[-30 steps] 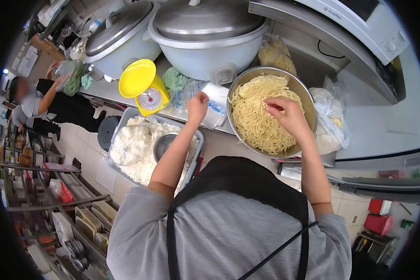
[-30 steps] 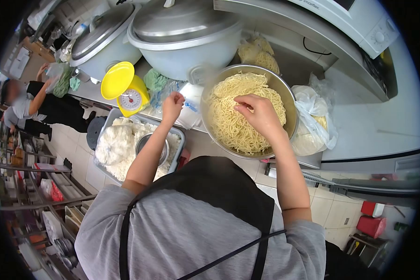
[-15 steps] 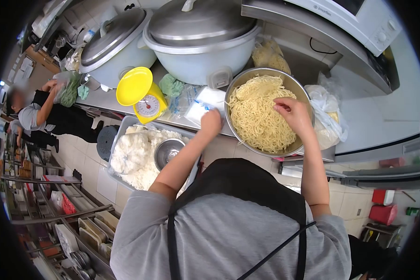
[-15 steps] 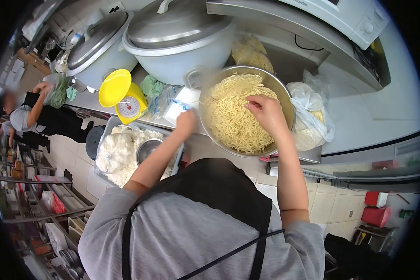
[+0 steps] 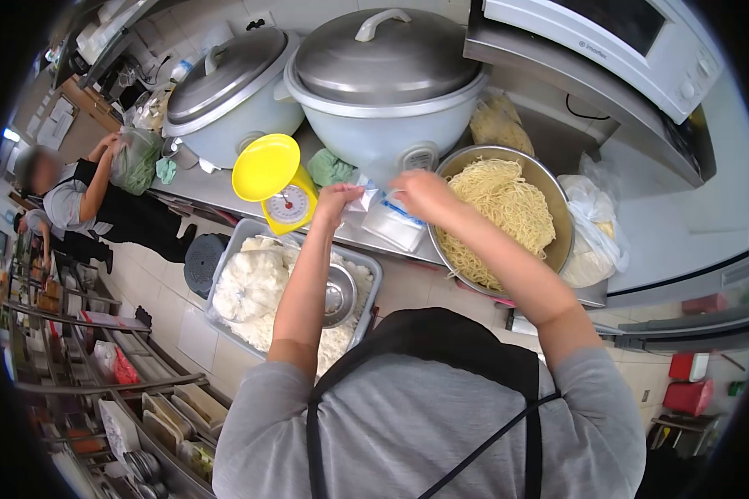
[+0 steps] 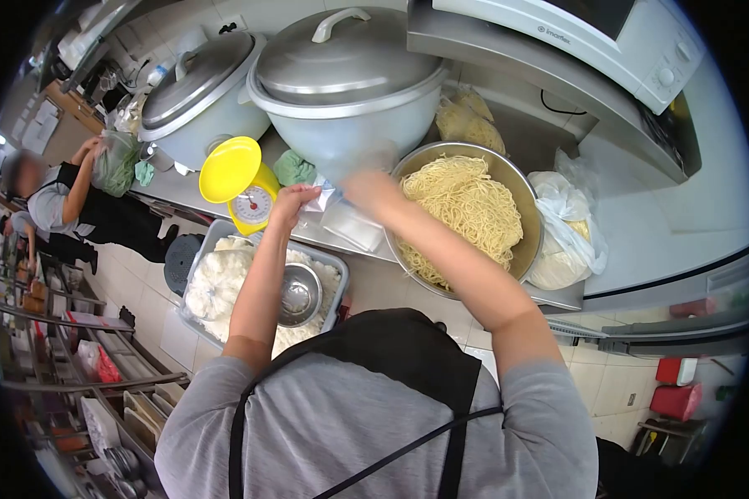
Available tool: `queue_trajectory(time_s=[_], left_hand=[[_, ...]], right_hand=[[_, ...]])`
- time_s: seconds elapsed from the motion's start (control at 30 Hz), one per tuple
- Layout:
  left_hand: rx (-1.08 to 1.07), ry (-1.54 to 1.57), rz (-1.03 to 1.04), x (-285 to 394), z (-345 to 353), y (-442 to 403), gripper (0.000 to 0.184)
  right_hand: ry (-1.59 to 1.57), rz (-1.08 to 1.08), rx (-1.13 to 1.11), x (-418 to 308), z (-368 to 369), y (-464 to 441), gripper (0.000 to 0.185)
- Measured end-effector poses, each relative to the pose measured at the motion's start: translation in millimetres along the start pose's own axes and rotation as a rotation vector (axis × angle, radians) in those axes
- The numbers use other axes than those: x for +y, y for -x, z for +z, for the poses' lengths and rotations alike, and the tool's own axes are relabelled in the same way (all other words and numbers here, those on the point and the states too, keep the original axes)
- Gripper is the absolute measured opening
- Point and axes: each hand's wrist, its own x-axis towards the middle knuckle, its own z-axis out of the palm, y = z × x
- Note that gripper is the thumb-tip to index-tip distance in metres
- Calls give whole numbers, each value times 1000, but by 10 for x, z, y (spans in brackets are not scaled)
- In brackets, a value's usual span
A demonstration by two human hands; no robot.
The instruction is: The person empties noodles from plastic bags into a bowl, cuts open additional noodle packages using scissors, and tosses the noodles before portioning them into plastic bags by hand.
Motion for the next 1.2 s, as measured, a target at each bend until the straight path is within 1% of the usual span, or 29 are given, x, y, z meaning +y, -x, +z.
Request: queue_trajectory(time_s=[0.03,0.07,0.13,0.17,0.23,0.27,0.33,0.37,0.43,0.47,0.53,0.57,0.63,0.67,0.7,0.77,0.8,0.87,0.9,0.97,1.0,1.07,1.1,1.17,1.2], left_hand=[[-40,158,-74,36,-2,15,15],[-42,157,-70,54,-32,11,15],[-66,285,-119,54,-127,8,17],[-67,284,-116,58,-190,7,17],[-14,167,-150,50,-288,1,18],[-16,169,-149,50,-298,-26,18],[119,27,-109,87,-270,-22,24],[119,30,-112,84,-226,-12,24],[128,77,-87,262,-30,108,20],[129,77,-87,199,-67,63,20],[78,-217,96,-9,-170,-75,15],[77,-216,92,-63,-260,-129,15],[261,-141,60,-39,-406,-167,10],[291,-190,68,-62,-419,-172,9],[294,-193,67,-94,-398,-175,9],[245,-274,96,-170,-296,-205,9],[243,-282,99,-140,-226,-185,9],[125,-53,22,-18,-93,-105,11],[126,-57,23,33,-101,-84,11],[269,-125,123,179,-189,-41,12],[271,-127,124,178,-293,-71,12],[364,-236,198,119,-495,-155,11],[371,-233,201,120,-491,-136,11],[363,-237,149,112,-476,-83,11],[365,-240,149,133,-447,-55,11]], right_hand=[[13,-116,114,2,165,-48,17],[16,-119,118,54,309,-56,17],[421,-466,295,5,417,-102,19],[422,-468,298,27,431,-141,19],[516,170,-637,-234,117,-251,23],[519,171,-638,-209,140,-302,23],[137,235,-486,-96,233,-421,26],[138,236,-489,-57,294,-459,26],[149,237,-387,38,430,-532,25],[149,236,-388,83,505,-533,25],[-283,132,106,170,588,-507,22],[-284,135,104,223,569,-494,22],[-54,335,210,250,435,-507,20],[111,339,74,233,418,-508,20],[107,338,75,259,507,-496,20],[246,156,-389,342,827,-443,18],[242,158,-381,314,918,-389,18],[203,130,-330,248,1058,-272,19],[200,129,-327,291,1089,-258,19],[258,194,-519,402,1126,-236,18],[255,191,-517,403,1023,-267,18],[228,286,-537,347,671,-394,17],[230,278,-538,366,613,-437,17],[297,395,-203,372,528,-484,17],[288,340,-345,175,370,-504,22]])
